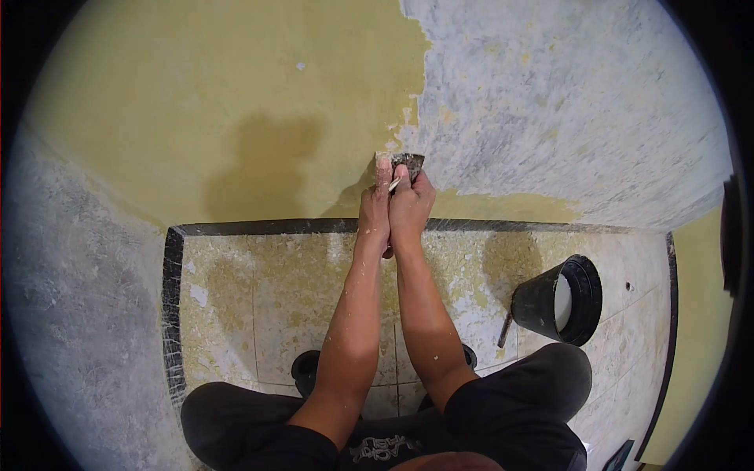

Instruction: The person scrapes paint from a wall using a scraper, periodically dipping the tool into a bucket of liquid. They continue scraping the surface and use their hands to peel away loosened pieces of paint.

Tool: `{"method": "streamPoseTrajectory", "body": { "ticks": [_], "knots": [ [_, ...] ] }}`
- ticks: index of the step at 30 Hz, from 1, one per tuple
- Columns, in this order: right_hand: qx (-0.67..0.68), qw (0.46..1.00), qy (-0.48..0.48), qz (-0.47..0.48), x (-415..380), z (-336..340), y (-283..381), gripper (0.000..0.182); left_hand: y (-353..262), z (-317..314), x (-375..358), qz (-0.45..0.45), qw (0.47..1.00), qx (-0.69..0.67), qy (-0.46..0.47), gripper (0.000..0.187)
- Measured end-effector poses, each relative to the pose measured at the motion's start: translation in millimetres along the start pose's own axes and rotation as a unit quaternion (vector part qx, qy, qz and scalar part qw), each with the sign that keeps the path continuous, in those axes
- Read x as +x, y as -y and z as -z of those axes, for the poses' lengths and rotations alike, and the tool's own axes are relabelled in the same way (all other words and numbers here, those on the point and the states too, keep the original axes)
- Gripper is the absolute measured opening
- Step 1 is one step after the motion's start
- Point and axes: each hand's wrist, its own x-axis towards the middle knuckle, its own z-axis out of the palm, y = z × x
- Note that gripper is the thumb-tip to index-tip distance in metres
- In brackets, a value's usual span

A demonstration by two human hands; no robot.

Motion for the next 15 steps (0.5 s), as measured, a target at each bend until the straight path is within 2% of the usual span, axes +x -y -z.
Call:
{"method": "streamPoseTrajectory", "body": {
  "ticks": [5, 8, 11, 15],
  "knots": [
    [-0.015, 0.999, -0.022, 0.035, 4.7, -2.3, -17.5, 0.021, 14.7, 6.1, 15.3, 0.0, 0.997, 0.071, -0.023, 0.087],
    [-0.01, 1.0, -0.01, -0.005, 2.2, 0.6, -17.7, 0.021, 27.1, 7.6, 13.9, 0.038, 0.997, 0.069, -0.02, 0.086],
    [0.026, 1.0, -0.001, -0.005, 1.6, 2.5, -8.0, 0.02, -0.6, -0.4, -3.2, 0.027, 0.999, 0.024, 0.005, 0.085],
    [0.014, 1.0, 0.006, -0.013, 3.0, 2.2, -10.5, 0.018, -2.3, -2.7, -9.3, 0.001, 1.0, -0.015, 0.002, 0.083]
  ]
}}
